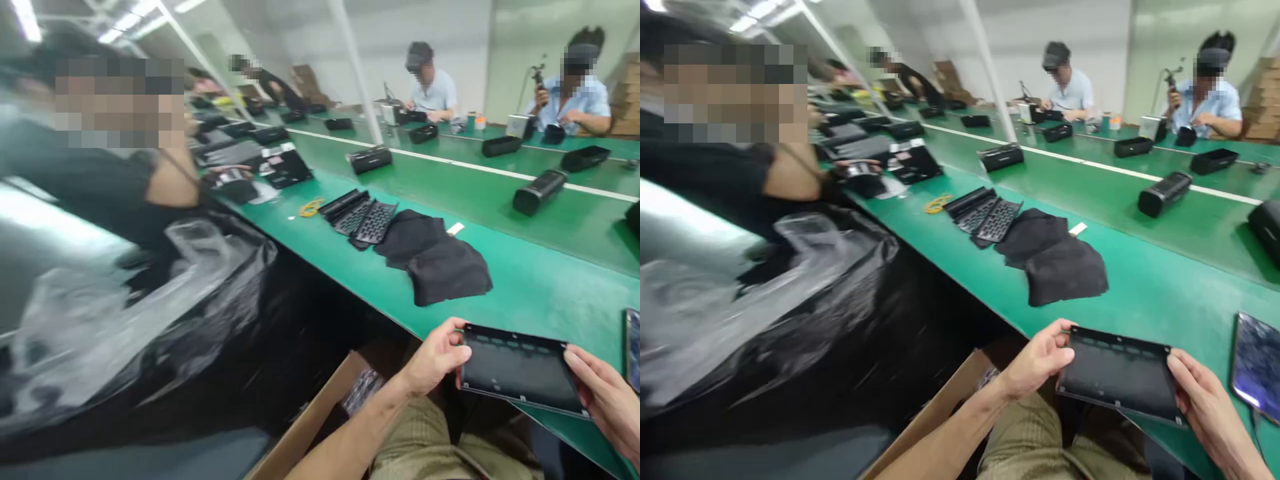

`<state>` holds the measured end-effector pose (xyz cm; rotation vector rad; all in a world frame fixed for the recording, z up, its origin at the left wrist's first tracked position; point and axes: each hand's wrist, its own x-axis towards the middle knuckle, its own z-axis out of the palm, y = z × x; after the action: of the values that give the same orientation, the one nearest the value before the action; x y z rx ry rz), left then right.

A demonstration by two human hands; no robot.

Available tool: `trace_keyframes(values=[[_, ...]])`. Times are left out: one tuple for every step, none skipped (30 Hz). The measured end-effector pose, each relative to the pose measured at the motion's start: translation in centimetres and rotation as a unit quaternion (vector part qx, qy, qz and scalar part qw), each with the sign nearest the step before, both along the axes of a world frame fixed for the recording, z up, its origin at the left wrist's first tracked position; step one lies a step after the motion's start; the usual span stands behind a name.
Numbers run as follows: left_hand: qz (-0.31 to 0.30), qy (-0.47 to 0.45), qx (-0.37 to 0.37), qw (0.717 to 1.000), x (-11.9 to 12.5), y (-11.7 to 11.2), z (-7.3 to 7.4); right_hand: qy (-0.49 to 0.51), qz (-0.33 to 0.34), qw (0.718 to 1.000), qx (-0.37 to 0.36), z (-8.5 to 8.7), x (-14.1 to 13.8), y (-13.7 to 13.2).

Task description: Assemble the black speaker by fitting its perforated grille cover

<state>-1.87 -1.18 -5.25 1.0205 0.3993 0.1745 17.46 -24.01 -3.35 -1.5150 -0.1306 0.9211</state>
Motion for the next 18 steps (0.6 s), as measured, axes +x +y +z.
trace_keyframes(values=[[0.006, -0.014, -0.011, 1.000, -0.1, 0.1, -0.3, -0.006, -0.005, 1.000, -0.007, -0.2, 0.2, 0.0], [0.011, -0.027, -0.024, 0.999, -0.2, 0.1, -0.5, -0.011, -0.009, 1.000, -0.015, -0.3, 0.3, 0.0], [0.011, -0.040, -0.044, 0.998, -0.3, 0.1, -0.7, -0.013, -0.011, 1.000, -0.021, -0.4, 0.5, 0.1], [0.009, -0.052, -0.073, 0.996, -0.3, 0.2, -0.9, -0.011, -0.011, 0.999, -0.028, -0.3, 0.5, 0.2], [0.001, -0.060, -0.111, 0.992, -0.3, 0.3, -1.0, -0.005, -0.013, 0.999, -0.033, -0.1, 0.5, 0.4], [-0.014, -0.063, -0.155, 0.986, -0.1, 0.4, -1.2, 0.002, -0.015, 0.999, -0.035, 0.2, 0.5, 0.7], [-0.032, -0.060, -0.201, 0.977, 0.1, 0.5, -1.4, 0.012, -0.015, 0.999, -0.031, 0.6, 0.4, 1.0], [-0.050, -0.051, -0.242, 0.968, 0.3, 0.6, -1.5, 0.025, -0.008, 0.999, -0.024, 1.0, 0.2, 1.4], [-0.063, -0.038, -0.277, 0.958, 0.6, 0.6, -1.6, 0.038, 0.006, 0.999, -0.014, 1.4, 0.0, 1.8], [-0.077, -0.021, -0.302, 0.950, 0.9, 0.5, -1.6, 0.050, 0.024, 0.998, -0.004, 1.7, -0.3, 2.3], [-0.095, -0.003, -0.315, 0.944, 1.2, 0.3, -1.4, 0.059, 0.045, 0.997, 0.005, 2.0, -0.6, 2.9], [-0.122, 0.014, -0.318, 0.940, 1.4, 0.1, -1.0, 0.065, 0.066, 0.996, 0.010, 2.2, -0.8, 3.5], [-0.156, 0.027, -0.314, 0.936, 1.4, -0.1, -0.5, 0.068, 0.089, 0.994, 0.012, 2.4, -0.8, 4.1], [-0.190, 0.032, -0.302, 0.933, 1.4, -0.4, 0.1, 0.065, 0.117, 0.991, 0.011, 2.5, -0.5, 4.9], [-0.213, 0.028, -0.287, 0.933, 1.4, -0.5, 0.8, 0.045, 0.145, 0.988, 0.003, 2.7, 0.2, 5.9], [-0.226, 0.017, -0.273, 0.935, 1.2, -0.6, 1.5, 0.007, 0.167, 0.986, -0.013, 3.0, 1.4, 7.1], [-0.229, 0.004, -0.263, 0.937, 1.1, -0.6, 2.1, -0.042, 0.177, 0.983, -0.032, 3.5, 3.1, 8.7], [-0.223, -0.008, -0.258, 0.940, 1.0, -0.4, 2.7, -0.123, 0.169, 0.976, -0.066, 4.0, 5.2, 10.5]])
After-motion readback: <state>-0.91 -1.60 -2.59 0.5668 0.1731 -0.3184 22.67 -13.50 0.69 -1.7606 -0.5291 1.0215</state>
